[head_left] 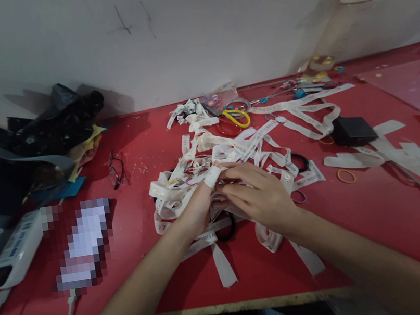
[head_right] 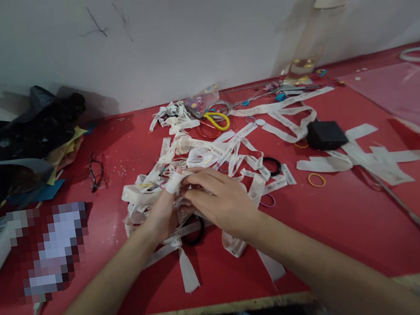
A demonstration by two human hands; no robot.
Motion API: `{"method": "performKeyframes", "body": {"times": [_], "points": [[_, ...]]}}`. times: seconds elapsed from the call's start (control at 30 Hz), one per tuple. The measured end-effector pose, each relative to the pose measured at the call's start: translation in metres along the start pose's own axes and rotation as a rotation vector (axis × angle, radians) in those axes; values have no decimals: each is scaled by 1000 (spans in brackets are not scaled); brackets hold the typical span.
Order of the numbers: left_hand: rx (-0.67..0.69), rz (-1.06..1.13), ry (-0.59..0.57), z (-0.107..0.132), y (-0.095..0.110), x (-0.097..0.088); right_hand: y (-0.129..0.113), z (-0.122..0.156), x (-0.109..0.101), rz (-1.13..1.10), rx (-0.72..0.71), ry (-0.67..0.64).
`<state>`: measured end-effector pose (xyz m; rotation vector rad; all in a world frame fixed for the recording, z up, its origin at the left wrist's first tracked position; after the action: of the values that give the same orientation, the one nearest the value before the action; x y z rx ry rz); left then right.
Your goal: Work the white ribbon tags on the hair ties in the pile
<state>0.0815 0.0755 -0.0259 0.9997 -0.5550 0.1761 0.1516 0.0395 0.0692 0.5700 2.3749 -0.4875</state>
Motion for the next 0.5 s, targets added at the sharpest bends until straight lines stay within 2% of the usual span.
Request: {"method": "performKeyframes", "body": {"times": [0.2, 0.5], "points": [[40, -85, -11, 0, 0, 4, 5, 2, 0, -99, 0, 5], [22, -4, -22, 3, 1, 7, 3, -2, -8, -99, -2, 101]]}}
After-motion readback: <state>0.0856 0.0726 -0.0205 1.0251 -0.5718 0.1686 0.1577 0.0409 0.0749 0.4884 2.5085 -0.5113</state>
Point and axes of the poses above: each hand's wrist, its own z-axis away from the middle knuckle, its own x-axis out of the palm, y = z × x, the point moved 9 cm from there along -z, towards the middle knuckle, and after that the axes turned 4 degrees about -x, right-handed, at the moved point
